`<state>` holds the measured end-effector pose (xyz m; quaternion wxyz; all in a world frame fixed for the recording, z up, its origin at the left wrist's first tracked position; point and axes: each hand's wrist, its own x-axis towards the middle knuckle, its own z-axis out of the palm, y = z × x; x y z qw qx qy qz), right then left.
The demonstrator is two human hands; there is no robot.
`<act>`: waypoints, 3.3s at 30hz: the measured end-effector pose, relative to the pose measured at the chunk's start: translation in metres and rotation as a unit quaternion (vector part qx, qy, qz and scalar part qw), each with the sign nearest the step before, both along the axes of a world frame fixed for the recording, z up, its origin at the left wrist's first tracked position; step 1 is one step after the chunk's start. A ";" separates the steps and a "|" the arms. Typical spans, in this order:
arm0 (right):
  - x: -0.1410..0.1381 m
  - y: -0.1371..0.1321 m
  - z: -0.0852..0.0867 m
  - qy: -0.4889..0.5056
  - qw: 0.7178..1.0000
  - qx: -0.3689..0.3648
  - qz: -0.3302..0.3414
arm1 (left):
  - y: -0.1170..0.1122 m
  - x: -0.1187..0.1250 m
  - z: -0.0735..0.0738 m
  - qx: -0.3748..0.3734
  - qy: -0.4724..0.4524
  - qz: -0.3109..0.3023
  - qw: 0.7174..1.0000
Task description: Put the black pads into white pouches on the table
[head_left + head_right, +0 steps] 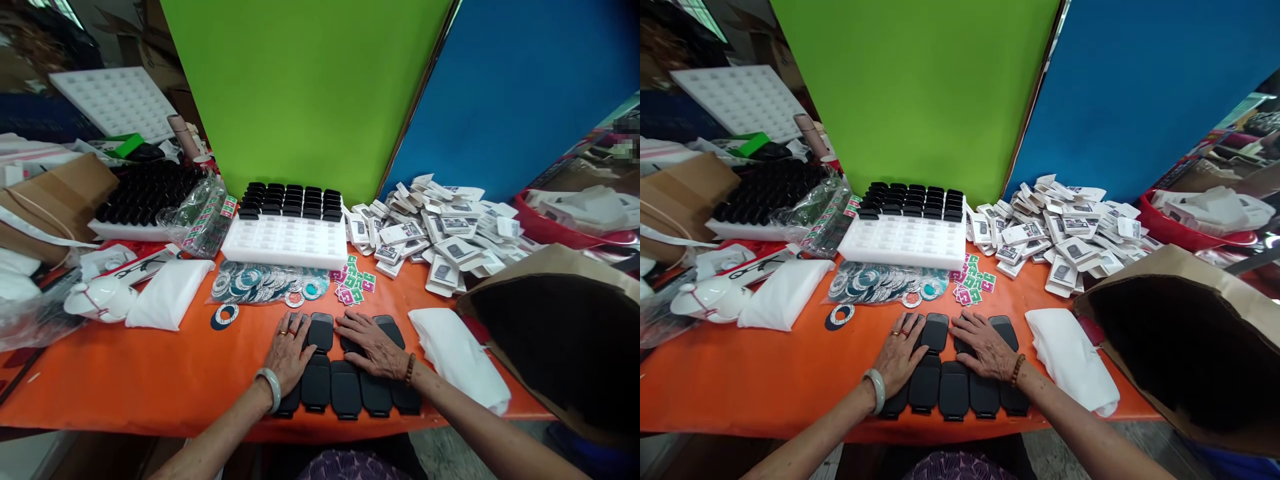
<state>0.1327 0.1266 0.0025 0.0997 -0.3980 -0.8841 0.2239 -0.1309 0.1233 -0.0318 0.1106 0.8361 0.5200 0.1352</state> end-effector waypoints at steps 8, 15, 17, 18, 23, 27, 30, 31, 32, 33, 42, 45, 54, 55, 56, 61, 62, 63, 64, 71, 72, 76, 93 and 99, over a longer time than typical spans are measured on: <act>-0.025 0.035 0.023 0.106 0.987 0.064 -0.101 | -0.007 -0.002 0.004 0.008 -0.008 0.011 1.000; -0.121 0.182 0.098 0.110 0.977 0.141 -0.118 | 0.078 -0.059 0.048 0.162 -0.017 0.111 0.980; -0.153 0.222 0.106 0.080 0.980 0.127 -0.129 | 0.113 -0.080 0.057 0.187 -0.006 0.136 0.973; -0.168 0.239 0.108 0.075 0.980 0.124 -0.133 | 0.127 -0.089 0.058 0.188 0.004 0.150 0.971; -0.233 0.289 0.099 0.056 0.981 0.112 -0.150 | 0.161 -0.113 0.046 0.178 0.049 0.162 0.969; -0.261 0.299 0.094 0.052 0.981 0.103 -0.154 | 0.161 -0.118 0.037 0.216 0.047 0.140 0.965; -0.264 0.297 0.109 0.064 0.976 0.107 -0.177 | 0.159 -0.118 0.038 0.207 0.045 0.140 0.967; -0.260 0.295 0.118 0.077 0.972 0.116 -0.188 | 0.160 -0.117 0.039 0.199 0.043 0.141 0.969; -0.255 0.292 0.129 0.094 0.968 0.126 -0.197 | 0.161 -0.116 0.040 0.191 0.038 0.142 0.971; -0.247 0.287 0.139 0.115 0.962 0.139 -0.207 | 0.162 -0.116 0.041 0.182 0.032 0.143 0.972; -0.157 0.144 0.096 0.249 0.954 -0.114 -0.124 | 0.119 -0.114 0.054 0.098 -0.101 0.152 0.978; -0.157 0.100 0.047 0.202 0.952 -0.175 -0.150 | 0.072 -0.109 0.054 0.072 -0.196 0.185 0.960; -0.168 0.062 0.014 0.161 0.972 -0.087 -0.148 | -0.006 -0.062 0.007 -0.021 -0.131 0.130 0.983; -0.159 0.059 0.016 0.156 0.976 -0.053 -0.143 | -0.005 -0.058 0.002 -0.016 -0.097 0.118 0.988; -0.147 0.054 0.017 0.147 0.980 -0.017 -0.132 | -0.003 -0.053 -0.002 -0.012 -0.070 0.110 0.991; -0.065 0.015 0.015 0.051 0.987 0.100 -0.112 | 0.009 -0.031 -0.009 -0.003 -0.020 0.110 0.994; -0.048 0.006 0.012 0.028 0.985 0.107 -0.132 | 0.009 -0.026 -0.009 -0.003 -0.018 0.106 0.994; -0.031 -0.002 0.009 0.007 0.982 0.111 -0.156 | 0.009 -0.020 -0.009 -0.003 -0.016 0.099 0.995; -0.016 -0.009 0.005 -0.009 0.977 0.111 -0.180 | 0.008 -0.015 -0.009 -0.003 -0.015 0.090 0.996; 0.035 -0.031 -0.019 -0.023 0.945 0.117 -0.303 | 0.004 0.019 0.000 -0.031 0.016 0.055 0.998; 0.036 -0.031 -0.020 -0.023 0.944 0.120 -0.308 | 0.004 0.020 0.002 -0.035 0.023 0.051 0.998; 0.032 -0.033 -0.017 -0.025 0.940 0.131 -0.313 | 0.005 0.021 0.011 -0.043 0.043 0.038 0.997; 0.036 -0.105 -0.002 -0.003 0.967 0.100 -0.236 | 0.023 0.096 0.042 -0.109 0.085 -0.132 0.982; 0.035 -0.113 -0.013 0.004 0.962 0.108 -0.251 | 0.015 0.091 0.043 -0.101 0.081 -0.146 0.981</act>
